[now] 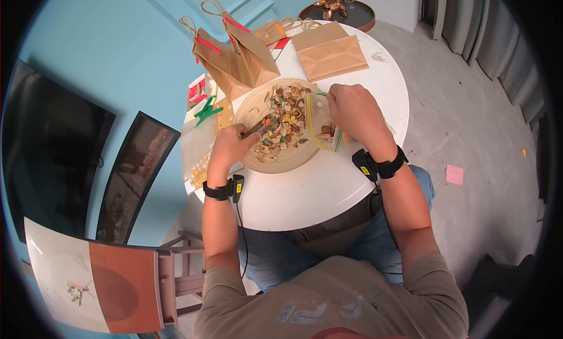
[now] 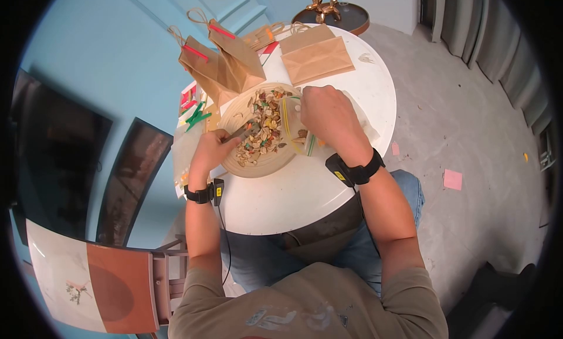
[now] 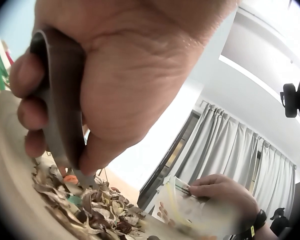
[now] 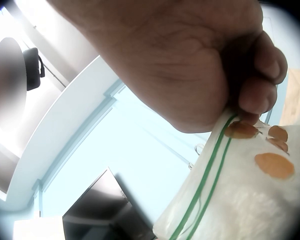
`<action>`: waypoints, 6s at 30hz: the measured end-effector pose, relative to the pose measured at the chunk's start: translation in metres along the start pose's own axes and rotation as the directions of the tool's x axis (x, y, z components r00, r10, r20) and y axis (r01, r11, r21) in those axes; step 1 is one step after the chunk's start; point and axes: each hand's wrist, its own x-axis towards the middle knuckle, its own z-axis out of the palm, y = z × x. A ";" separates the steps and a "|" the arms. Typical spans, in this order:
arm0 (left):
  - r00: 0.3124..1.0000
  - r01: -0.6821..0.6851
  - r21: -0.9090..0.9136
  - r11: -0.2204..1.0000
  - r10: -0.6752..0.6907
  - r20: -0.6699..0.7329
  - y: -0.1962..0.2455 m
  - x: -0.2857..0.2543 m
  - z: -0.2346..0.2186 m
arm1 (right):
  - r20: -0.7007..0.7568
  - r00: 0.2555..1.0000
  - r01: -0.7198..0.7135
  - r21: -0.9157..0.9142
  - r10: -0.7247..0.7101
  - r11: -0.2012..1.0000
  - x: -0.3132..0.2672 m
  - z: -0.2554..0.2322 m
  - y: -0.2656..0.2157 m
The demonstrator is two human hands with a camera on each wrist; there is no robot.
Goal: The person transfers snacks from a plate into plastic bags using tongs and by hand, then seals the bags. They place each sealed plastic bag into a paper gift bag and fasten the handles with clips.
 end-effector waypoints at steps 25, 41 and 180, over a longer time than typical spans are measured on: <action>0.989 -0.077 -0.167 0.983 0.054 -0.137 0.041 -0.029 -0.033 | 0.029 1.000 0.012 -0.017 -0.012 1.000 0.001 0.006 -0.003; 0.966 -0.160 0.155 0.975 0.187 -0.181 0.055 -0.053 -0.007 | 0.041 0.999 -0.017 -0.020 0.018 1.000 0.000 -0.004 0.001; 1.000 -0.007 0.309 0.951 0.012 -0.012 0.059 0.037 -0.017 | -0.048 0.998 -0.032 0.007 0.032 0.999 0.001 -0.012 0.013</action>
